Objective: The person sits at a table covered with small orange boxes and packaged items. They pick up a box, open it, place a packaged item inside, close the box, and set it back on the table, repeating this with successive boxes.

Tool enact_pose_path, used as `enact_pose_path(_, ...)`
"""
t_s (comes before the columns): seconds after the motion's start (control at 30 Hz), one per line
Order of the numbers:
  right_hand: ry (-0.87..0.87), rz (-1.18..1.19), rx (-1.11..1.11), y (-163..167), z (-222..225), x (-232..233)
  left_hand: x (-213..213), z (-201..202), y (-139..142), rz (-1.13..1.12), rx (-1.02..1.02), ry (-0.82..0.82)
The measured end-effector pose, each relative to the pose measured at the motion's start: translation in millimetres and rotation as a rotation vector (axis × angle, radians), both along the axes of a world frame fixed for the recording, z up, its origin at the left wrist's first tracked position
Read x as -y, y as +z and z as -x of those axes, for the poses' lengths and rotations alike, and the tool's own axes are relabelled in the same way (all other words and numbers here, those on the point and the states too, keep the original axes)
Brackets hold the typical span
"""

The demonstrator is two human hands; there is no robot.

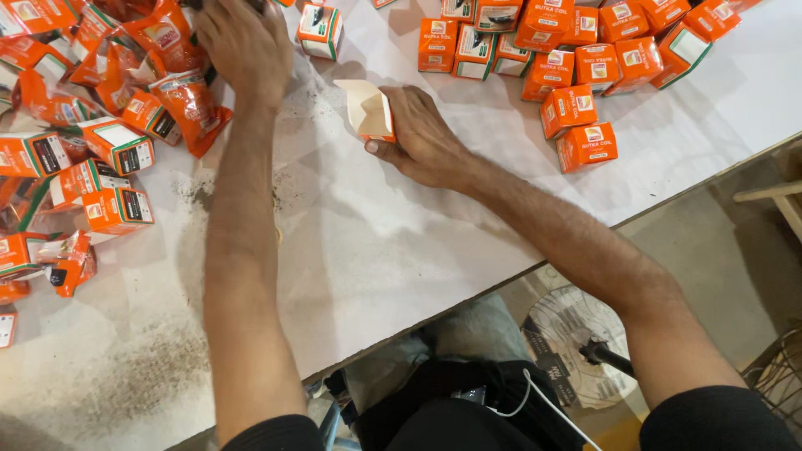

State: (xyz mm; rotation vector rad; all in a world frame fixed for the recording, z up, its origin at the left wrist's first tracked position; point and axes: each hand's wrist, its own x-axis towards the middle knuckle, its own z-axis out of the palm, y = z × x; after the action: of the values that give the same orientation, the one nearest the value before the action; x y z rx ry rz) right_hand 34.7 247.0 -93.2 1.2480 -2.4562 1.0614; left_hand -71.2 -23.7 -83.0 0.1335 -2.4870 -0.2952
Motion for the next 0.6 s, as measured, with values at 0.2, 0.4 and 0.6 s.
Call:
enact_pose_path(0.2, 0.078, 0.047, 0.001, -1, -2, 2, 5, -82, -31, 0.290, 0.090, -0.300)
enact_pose_path(0.4, 0.132, 0.060, 0.072, 3, -11, 3, 32, -139, 14, -0.047, 0.490, -0.414)
enact_pose_path(0.6, 0.132, 0.131, 0.114, 9, -31, 9, 6, -192, 27, -0.290, 0.175, -0.443)
